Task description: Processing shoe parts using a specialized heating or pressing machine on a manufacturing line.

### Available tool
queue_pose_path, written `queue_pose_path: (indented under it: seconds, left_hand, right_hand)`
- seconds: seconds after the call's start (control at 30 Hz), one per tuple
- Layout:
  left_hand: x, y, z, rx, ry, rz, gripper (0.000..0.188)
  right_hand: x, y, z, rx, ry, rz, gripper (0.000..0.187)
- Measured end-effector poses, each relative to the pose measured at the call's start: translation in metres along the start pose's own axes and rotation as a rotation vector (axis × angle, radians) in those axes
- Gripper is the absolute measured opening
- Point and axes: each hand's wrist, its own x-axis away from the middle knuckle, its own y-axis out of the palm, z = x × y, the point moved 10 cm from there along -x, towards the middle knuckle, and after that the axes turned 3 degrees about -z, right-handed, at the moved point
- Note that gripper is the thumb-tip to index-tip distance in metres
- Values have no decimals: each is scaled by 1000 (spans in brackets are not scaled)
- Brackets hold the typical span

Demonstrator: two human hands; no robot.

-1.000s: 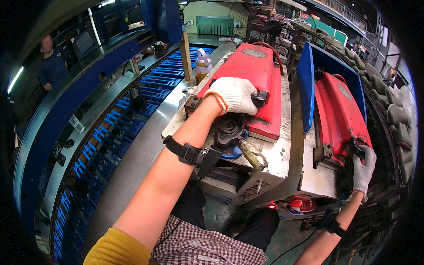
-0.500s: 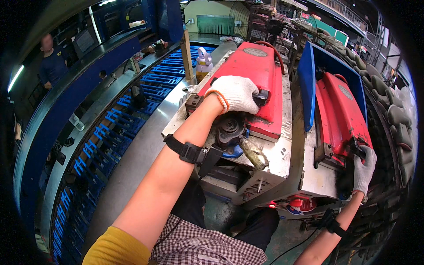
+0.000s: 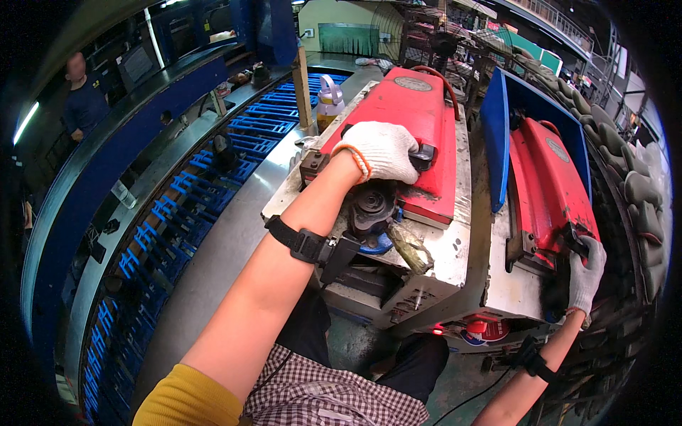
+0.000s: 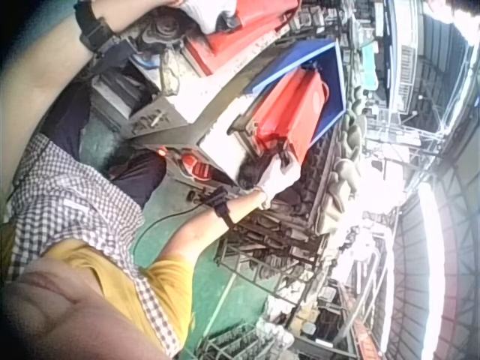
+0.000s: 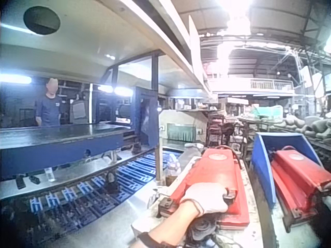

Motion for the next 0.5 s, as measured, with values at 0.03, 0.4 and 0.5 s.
queue_pose_path:
  seconds: [0.03,0.4,0.5]
  left_hand:
    - [0,-1,1,0,-1,0,43]
    - [0,4,-1,-28,-42,-67,43]
    - [-2,2,-1,0,-2,10,42]
  right_hand:
    - [0,0,0,-5,2,-2,37]
    - [0,0,0,-26,5,6,36]
    - [1,0,1,-25,-7,8,36]
